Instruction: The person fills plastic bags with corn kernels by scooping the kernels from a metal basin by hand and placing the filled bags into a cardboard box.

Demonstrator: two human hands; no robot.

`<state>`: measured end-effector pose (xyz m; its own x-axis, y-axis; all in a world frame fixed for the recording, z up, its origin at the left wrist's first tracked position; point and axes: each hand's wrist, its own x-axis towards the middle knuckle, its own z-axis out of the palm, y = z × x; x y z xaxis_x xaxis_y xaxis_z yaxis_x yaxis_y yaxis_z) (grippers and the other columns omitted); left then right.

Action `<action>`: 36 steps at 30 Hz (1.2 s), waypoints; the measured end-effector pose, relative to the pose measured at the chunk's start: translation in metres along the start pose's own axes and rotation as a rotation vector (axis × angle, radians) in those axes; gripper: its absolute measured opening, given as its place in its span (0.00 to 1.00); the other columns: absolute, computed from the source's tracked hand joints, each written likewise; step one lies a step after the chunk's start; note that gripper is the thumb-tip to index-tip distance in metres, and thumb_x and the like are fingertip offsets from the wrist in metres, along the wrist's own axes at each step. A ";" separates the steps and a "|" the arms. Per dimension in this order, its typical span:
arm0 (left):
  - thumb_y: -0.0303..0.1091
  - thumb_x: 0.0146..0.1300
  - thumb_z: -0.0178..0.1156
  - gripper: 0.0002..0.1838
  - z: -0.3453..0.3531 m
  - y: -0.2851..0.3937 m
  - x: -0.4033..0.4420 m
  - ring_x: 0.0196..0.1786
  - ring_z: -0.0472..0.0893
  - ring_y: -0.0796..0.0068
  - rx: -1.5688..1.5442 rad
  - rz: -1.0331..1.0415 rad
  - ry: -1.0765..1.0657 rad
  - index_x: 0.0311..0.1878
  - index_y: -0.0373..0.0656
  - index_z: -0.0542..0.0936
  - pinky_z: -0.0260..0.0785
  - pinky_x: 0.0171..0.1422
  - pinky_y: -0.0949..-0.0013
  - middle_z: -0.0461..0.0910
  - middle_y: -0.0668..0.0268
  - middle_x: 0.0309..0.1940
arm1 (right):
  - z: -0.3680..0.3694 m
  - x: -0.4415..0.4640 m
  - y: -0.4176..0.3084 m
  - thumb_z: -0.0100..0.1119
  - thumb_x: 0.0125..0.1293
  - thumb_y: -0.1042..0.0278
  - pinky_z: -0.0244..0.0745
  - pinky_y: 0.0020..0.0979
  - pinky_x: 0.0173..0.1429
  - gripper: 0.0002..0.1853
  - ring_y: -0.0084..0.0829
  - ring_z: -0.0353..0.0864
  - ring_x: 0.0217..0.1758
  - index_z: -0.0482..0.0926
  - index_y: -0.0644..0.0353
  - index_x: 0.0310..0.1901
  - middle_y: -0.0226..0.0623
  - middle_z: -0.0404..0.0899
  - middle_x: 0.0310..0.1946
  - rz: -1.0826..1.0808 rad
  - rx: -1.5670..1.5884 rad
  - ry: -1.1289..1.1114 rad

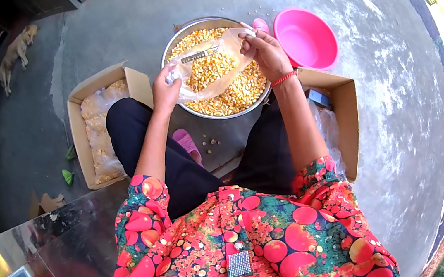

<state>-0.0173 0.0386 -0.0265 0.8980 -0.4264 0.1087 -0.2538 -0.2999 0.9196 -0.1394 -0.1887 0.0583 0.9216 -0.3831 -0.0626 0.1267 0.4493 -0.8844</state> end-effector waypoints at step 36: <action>0.30 0.57 0.60 0.12 0.015 -0.005 -0.105 0.31 0.78 0.82 -0.612 -0.391 -0.222 0.43 0.37 0.75 0.71 0.36 0.79 0.79 0.67 0.32 | -0.042 -0.117 0.075 0.47 0.64 0.58 0.64 0.23 0.29 0.14 0.16 0.60 0.18 0.71 0.56 0.46 0.26 0.69 0.23 -0.047 0.355 0.204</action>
<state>-0.1160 0.0725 -0.0478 0.7716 -0.5677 -0.2869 0.3706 0.0347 0.9281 -0.2532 -0.1435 -0.0202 0.8245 -0.5461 -0.1482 0.3187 0.6646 -0.6759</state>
